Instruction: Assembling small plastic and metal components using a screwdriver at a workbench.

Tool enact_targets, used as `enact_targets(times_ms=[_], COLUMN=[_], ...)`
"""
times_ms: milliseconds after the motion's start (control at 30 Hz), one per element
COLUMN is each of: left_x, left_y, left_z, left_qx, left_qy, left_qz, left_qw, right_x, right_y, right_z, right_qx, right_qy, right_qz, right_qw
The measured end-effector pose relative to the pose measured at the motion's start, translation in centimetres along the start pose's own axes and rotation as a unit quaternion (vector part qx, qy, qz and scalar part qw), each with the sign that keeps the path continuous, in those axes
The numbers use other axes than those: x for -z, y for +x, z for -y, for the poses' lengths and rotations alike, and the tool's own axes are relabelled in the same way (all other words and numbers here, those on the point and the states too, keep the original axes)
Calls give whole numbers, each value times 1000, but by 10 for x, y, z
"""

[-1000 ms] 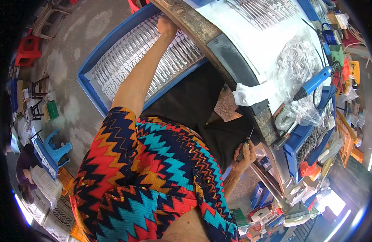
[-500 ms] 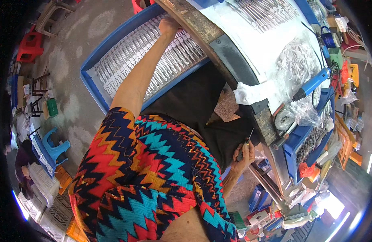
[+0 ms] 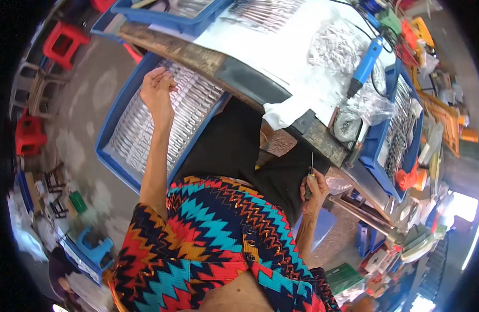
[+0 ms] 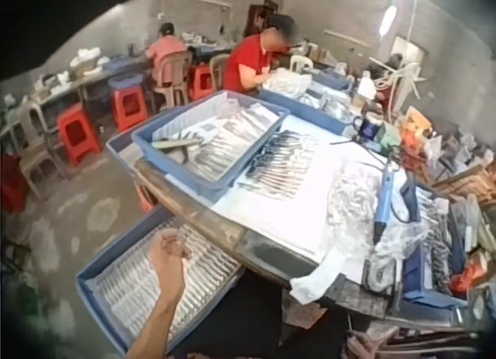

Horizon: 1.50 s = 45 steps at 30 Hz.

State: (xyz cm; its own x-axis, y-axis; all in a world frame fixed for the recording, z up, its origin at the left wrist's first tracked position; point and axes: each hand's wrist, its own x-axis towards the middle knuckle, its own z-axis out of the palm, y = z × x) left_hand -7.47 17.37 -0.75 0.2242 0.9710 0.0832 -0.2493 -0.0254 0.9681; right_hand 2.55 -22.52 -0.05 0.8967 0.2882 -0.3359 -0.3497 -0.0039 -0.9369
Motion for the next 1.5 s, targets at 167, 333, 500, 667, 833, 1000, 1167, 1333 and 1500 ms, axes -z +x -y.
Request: enact_targets(times_ms=[167,333,500,667,833,1000,1167,1333,1500], left_x=[-66,-124,-167,-176,-178,-176,-170,-163,-122], left_y=[-11,22,54,70,65,74,84,28,-55], left_z=[-53,-37,-8,14,15,23,24,-38,-71], left_qx=[-107,-244,-317,-410,-403,-432,-470,-437,-220], left_qy=[68,221,336,418,436,426,409,261,184], left_qz=[107,234,270,291,330,355,331,287,352], left_qw=[986,915,845,757,734,711,709,811,891], right_x=[4,0,-2,1,4,4,0,0,-1], right_y=[-5,-8,-8,-8,-7,-6,-6,-7,-15], right_z=[-2,-1,-1,-3,-6,-5,-6,-5,-6], right_qx=[11,9,13,10,4,23,38,15,24], right_qy=[8,12,6,21,26,9,-14,-21,-50], right_qz=[-19,-23,-26,-23,-27,-13,-24,-40,-43], right_qw=[1000,1000,1000,999,999,1000,999,999,998])
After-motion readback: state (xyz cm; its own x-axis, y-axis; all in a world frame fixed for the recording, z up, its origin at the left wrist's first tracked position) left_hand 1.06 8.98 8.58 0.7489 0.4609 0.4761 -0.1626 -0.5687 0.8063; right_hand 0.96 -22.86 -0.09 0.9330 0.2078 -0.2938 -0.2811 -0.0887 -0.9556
